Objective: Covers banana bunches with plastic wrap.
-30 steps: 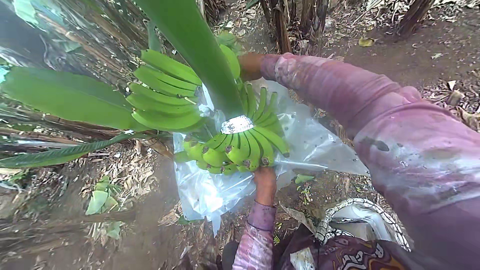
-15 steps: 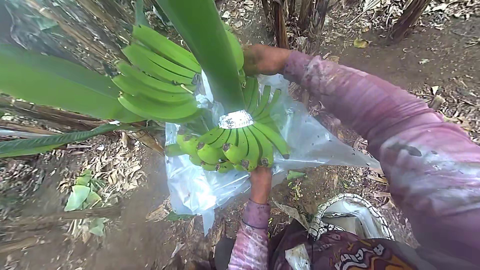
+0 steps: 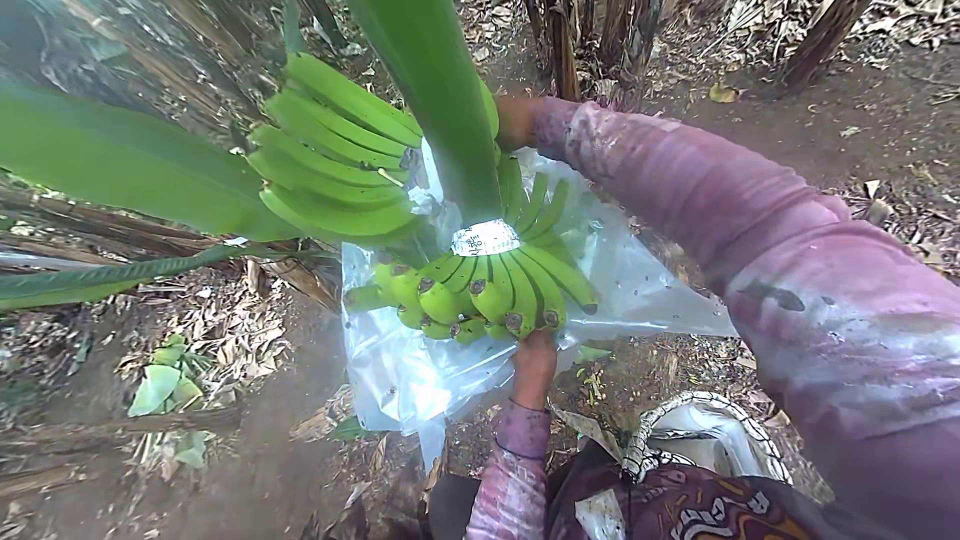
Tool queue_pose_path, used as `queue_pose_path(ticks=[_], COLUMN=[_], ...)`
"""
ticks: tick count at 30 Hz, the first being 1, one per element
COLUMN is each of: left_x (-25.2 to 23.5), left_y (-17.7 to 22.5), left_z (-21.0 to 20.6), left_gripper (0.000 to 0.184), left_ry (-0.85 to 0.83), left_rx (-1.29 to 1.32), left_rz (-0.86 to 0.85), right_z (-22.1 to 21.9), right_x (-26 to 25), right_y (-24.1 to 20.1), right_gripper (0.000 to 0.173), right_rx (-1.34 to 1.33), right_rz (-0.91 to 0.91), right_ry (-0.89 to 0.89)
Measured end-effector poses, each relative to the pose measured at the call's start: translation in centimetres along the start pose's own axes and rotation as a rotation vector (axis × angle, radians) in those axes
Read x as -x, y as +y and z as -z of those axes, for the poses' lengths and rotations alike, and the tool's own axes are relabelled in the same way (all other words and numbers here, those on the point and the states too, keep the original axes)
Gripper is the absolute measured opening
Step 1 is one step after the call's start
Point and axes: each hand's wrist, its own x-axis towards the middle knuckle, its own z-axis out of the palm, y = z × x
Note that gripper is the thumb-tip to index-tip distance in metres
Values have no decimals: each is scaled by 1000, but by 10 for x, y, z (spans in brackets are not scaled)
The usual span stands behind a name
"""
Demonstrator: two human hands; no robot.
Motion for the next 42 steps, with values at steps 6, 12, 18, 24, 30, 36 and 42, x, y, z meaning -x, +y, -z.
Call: queue_pose_path(ticks=[6,12,18,24,30,36,42], left_x=[-3,-4,-2,-5,-3,2,3], left_y=[2,-2,-3,-6,0,4,8], left_z=[15,10,3,12,22,-3,1], left_gripper=[23,23,26,27,22,25,26], left_ry=[2,-14,5,-7,-11,61,51], left_rx=[-95,-86,-194,-240,-54,42,108], left_rz=[38,-9,-20,-34,41,50,28], right_z=[0,-33,-44,-66,-39,16,11], right_x=[54,88,98,143,200,238,224], right_y=[-19,-50,-60,-59,-58,-25,-28], right_gripper=[18,13,13,17,13,74,13], right_rx=[-132,550,14,-761,-495,-363,152], right_rz=[-22,365,263,87,161,82,339], right_ry=[-40,110,24,199,125,-179,107])
